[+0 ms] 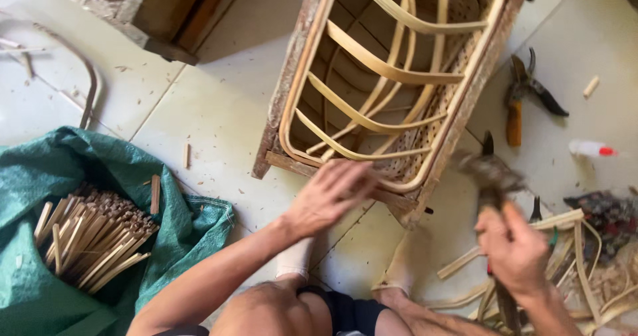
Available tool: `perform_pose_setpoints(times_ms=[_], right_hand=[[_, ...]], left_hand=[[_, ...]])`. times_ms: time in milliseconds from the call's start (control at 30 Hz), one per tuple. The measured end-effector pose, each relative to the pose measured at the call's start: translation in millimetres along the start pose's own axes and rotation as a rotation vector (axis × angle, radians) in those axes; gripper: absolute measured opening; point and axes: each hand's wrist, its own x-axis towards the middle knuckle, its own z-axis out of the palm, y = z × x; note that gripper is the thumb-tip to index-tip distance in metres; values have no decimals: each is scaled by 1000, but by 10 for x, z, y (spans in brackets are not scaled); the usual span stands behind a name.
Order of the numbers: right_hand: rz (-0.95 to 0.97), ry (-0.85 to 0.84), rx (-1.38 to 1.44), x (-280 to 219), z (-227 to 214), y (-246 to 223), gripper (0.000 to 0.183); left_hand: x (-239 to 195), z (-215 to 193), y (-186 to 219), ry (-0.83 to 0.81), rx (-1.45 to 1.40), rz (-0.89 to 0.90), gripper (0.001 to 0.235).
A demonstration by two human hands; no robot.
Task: The person assembles a rectangular woven basket by inserting curved bamboo strips into a wooden mold. They use a hammer to tap the strips into place, apply glue along the edges, and adjust the strips with pliers. The person works on multiple baskets, moving them between molds.
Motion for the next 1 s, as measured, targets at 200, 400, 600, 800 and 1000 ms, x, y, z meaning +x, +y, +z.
perform_pose_setpoints(times_ms=[200,400,600,800,1000], right_hand=[[-217,-68,-143,-92,127,4,25],[-233,-97,-181,-247,79,-29,21],[-487,-164,-139,-379,216,-12,30],[-317,-225,-129,-339,282,-131,41],[-440,-317,-75,-8,472,-592,51]], left_hand=[[-156,-196,-75,25,199,-67,59],[-305,-530,-429,132,149,-241,78],[-221,-716,-665,3,22,-150,66],[-240,-677,-623,47,0,-159,64],[-292,-696,-602,248,-209,-173,68]])
